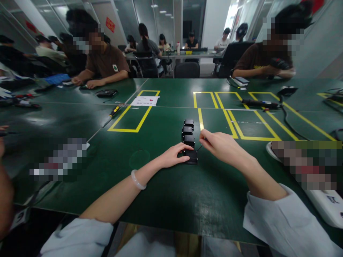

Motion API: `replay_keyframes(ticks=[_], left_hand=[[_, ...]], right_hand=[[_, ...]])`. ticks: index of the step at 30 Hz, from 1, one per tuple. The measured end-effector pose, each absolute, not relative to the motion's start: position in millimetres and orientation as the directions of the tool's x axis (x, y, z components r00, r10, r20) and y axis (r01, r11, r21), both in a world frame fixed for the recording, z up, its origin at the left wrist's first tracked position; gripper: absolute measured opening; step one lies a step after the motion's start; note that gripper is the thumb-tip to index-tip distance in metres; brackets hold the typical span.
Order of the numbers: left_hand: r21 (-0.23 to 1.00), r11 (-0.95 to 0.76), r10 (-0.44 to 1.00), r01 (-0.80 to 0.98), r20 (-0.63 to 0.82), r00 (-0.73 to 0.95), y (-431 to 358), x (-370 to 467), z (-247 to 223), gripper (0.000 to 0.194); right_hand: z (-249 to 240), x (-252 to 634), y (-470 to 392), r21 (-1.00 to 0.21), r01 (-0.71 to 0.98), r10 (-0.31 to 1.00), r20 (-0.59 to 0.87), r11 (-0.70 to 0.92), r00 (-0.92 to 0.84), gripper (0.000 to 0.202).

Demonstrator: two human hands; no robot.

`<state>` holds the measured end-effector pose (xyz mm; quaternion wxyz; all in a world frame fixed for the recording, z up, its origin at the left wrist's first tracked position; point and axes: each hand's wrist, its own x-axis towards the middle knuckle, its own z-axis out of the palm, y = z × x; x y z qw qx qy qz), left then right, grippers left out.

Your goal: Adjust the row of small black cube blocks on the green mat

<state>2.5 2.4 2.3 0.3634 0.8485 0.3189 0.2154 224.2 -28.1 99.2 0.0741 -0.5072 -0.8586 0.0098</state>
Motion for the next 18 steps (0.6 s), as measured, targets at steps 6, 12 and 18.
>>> replay_keyframes(ticks=[6,12,18], left_hand=[[0.786,-0.503,0.713,0.359,0.143,0.686,3,2,-2,0.043],[0.823,-0.448,0.749,0.349,0.133,0.649,3,1,-6,0.053],[0.834,-0.435,0.766,0.340,0.144,0.627,3,1,-9,0.053]], right_hand=[[101,226,-27,-0.195,0.843,0.864,0.173,0.501,-0.473,0.019],[98,216,-26,-0.308,0.813,0.868,0.224,0.495,-0.443,0.020],[90,198,-19,-0.282,0.818,0.864,0.211,0.501,-0.457,0.025]])
